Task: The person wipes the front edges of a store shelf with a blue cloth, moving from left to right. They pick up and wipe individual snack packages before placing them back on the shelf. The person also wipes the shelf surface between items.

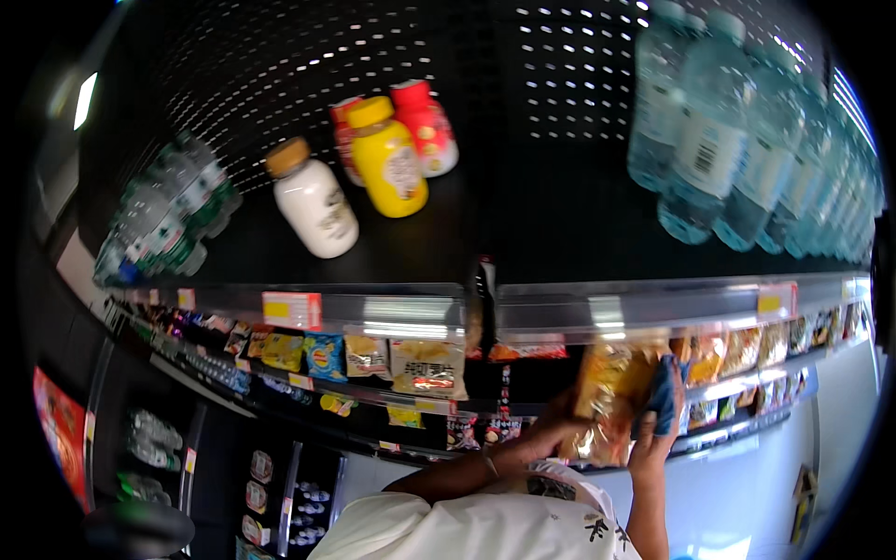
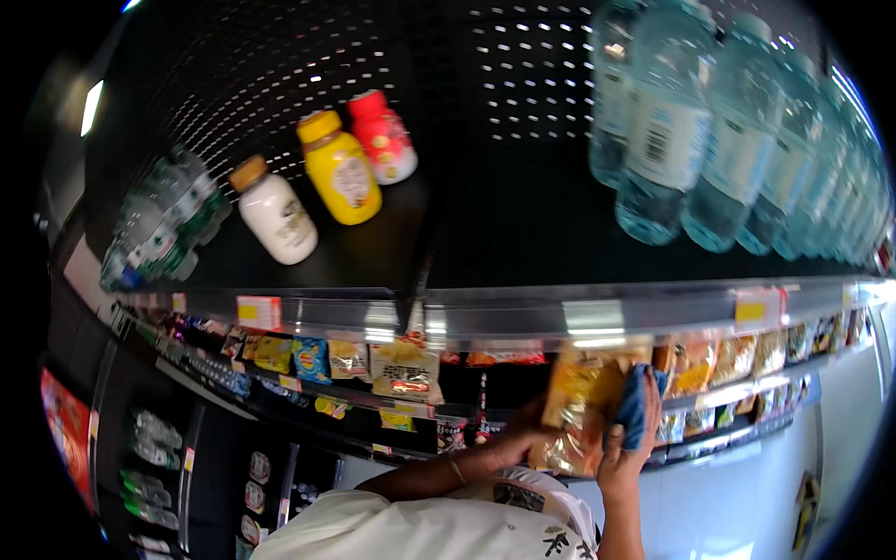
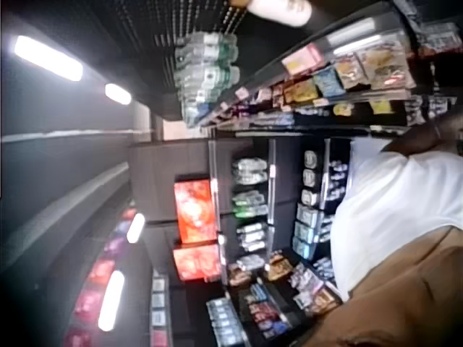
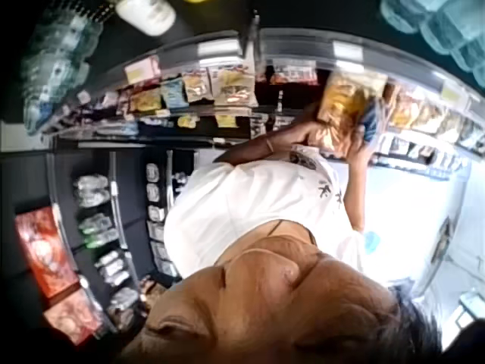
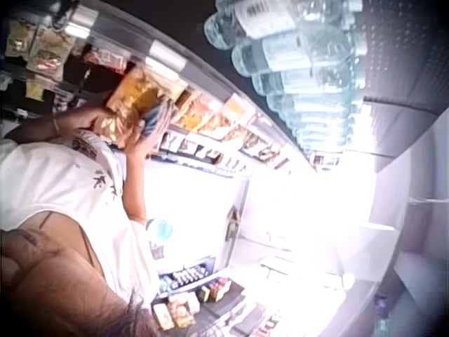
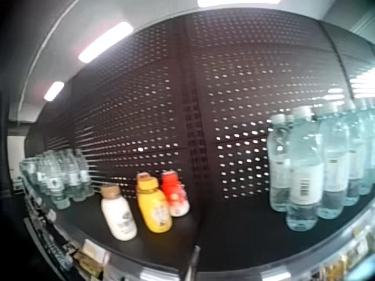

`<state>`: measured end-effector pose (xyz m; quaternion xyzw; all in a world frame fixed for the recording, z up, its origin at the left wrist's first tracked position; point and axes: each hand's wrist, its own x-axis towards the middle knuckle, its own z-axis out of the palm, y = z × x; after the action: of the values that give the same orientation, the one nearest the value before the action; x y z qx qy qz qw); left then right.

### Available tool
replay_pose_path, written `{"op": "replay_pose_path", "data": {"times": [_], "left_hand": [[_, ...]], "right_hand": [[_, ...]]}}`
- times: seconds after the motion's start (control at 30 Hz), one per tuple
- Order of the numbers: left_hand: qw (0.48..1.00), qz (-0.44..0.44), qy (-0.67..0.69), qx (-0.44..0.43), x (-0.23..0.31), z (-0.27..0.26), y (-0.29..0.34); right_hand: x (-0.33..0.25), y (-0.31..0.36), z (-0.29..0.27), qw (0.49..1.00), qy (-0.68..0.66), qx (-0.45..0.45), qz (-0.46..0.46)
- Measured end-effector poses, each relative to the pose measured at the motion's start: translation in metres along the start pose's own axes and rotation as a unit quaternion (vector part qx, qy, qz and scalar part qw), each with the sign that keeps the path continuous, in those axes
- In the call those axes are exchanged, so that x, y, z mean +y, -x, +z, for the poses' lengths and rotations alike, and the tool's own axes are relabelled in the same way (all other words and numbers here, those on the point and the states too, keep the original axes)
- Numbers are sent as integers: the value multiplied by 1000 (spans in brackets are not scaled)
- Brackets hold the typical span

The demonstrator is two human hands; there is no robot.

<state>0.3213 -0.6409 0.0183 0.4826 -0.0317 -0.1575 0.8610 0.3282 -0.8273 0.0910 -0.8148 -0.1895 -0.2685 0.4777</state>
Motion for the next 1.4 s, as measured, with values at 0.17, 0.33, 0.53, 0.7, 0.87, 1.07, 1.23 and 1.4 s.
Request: {"op": "replay_pose_path", "data": {"times": [0.17,0.33,0.53,0.7,0.87,1.07,1.23,1.4], "left_hand": [[998,41,-38,35,-11,-11,17],[964,127,-220,76,-7,-34,48],[987,100,-112,56,-4,-35,51],[994,69,11,81,4,-36,64],[991,69,-16,116,19,-41,70],[994,62,93,-4,26,-49,73],[979,-47,198,-32,11,-48,76],[969,-58,238,-9,21,-34,78]], "right_hand": [[-15,11,50,978,152,-134,-55],[-53,17,75,952,94,-258,-136],[-54,-15,86,956,133,-212,-153],[-9,-15,93,985,92,-113,-87],[33,35,99,968,-199,-118,94],[16,45,98,902,-380,-75,190],[23,53,98,916,-348,-82,180],[-15,29,76,994,-56,-87,21]]}}
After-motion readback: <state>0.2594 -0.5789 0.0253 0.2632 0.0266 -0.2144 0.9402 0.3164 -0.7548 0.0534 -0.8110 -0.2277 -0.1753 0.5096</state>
